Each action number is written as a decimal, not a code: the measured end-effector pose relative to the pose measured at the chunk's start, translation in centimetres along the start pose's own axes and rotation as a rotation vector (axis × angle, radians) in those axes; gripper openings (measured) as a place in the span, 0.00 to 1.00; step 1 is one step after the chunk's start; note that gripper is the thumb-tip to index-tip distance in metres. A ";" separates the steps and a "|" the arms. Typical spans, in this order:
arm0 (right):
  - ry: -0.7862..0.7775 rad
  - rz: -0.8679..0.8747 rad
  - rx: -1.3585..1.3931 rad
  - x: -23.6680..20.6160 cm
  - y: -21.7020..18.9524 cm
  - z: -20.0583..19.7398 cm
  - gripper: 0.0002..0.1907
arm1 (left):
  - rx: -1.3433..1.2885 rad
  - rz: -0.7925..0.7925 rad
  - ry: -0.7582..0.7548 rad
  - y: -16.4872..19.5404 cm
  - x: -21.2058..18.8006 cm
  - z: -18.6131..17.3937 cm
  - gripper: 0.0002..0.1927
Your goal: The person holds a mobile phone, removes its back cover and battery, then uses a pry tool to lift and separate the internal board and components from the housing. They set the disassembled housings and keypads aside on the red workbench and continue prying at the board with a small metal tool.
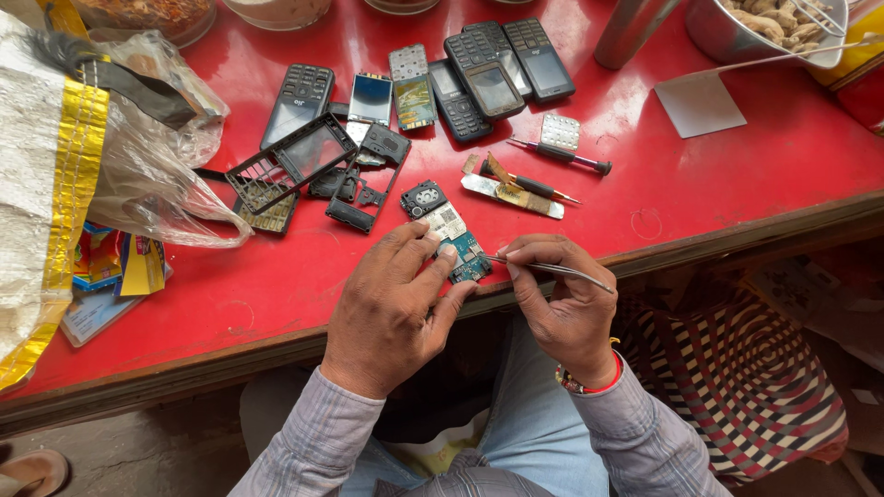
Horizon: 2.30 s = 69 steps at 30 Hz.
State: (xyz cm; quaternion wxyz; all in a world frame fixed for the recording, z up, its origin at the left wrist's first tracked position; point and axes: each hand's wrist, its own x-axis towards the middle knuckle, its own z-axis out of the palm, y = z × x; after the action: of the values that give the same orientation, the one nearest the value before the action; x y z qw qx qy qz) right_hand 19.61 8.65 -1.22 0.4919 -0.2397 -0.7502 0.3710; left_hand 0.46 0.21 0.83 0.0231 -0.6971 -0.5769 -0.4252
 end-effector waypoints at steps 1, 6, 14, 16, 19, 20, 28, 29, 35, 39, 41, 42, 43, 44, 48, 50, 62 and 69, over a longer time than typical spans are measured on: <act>0.007 0.011 0.018 -0.1 0.0 0.0 0.07 | -0.002 0.004 0.000 0.0 0.0 0.0 0.18; -0.029 -0.003 -0.013 -0.1 0.0 -0.2 0.07 | 0.003 -0.007 -0.008 0.1 -0.1 0.1 0.18; -0.009 -0.004 -0.007 -0.1 0.0 0.0 0.07 | 0.014 -0.005 -0.008 0.1 -0.1 0.1 0.18; -0.016 -0.004 -0.002 -0.1 0.1 -0.1 0.07 | 0.004 -0.006 -0.012 0.1 -0.1 0.1 0.18; 0.045 0.017 0.011 -0.1 0.1 0.1 0.07 | 0.013 -0.004 -0.013 0.1 -0.1 0.1 0.18; 0.027 0.000 0.002 -0.1 0.1 0.1 0.07 | 0.011 -0.007 -0.014 0.1 -0.1 0.1 0.18; -0.023 -0.045 -0.071 0.0 0.1 0.0 0.07 | 0.004 -0.014 -0.012 0.1 -0.1 0.1 0.18; -0.004 -0.003 -0.017 0.0 0.0 -0.1 0.07 | -0.001 -0.011 -0.009 0.1 -0.1 0.1 0.18; 0.069 0.127 0.152 0.0 -0.5 -1.2 0.07 | -0.020 -0.022 0.001 0.2 0.0 -0.1 0.19; -0.043 0.153 0.169 0.7 -0.3 -2.8 0.08 | -0.043 -0.034 -0.006 0.1 0.0 -0.1 0.18; -0.115 0.142 0.178 1.2 0.0 -3.3 0.09 | -0.052 -0.040 -0.004 0.2 0.0 0.0 0.18; -0.150 0.136 0.186 1.5 0.2 -3.4 0.09 | -0.050 -0.041 -0.001 0.2 0.0 -0.1 0.18; -0.186 0.130 0.195 1.8 0.4 -3.4 0.09 | -0.045 -0.044 0.003 0.2 0.0 0.0 0.18; -0.195 0.151 0.202 2.0 0.5 -3.5 0.10 | -0.051 -0.048 0.001 0.2 0.0 0.0 0.17; -0.207 0.208 0.238 2.2 0.8 -3.4 0.10 | -0.055 -0.050 -0.006 0.1 0.1 0.0 0.16; -0.199 0.215 0.250 2.2 0.9 -3.3 0.10 | -0.046 -0.052 -0.011 0.1 0.1 0.0 0.17; -0.224 0.192 0.251 2.0 1.0 -2.8 0.10 | -0.038 -0.073 -0.019 0.2 0.2 0.2 0.14; -0.240 0.174 0.265 1.9 1.0 -3.0 0.10 | -0.040 -0.071 -0.016 0.1 0.3 0.2 0.14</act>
State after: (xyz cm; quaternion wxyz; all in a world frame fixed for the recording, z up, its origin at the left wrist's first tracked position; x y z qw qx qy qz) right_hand 21.63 11.62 -0.26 0.3925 -0.1908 -0.7245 0.5335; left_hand 0.65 0.57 0.93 -0.0108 -0.6799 -0.5927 -0.4316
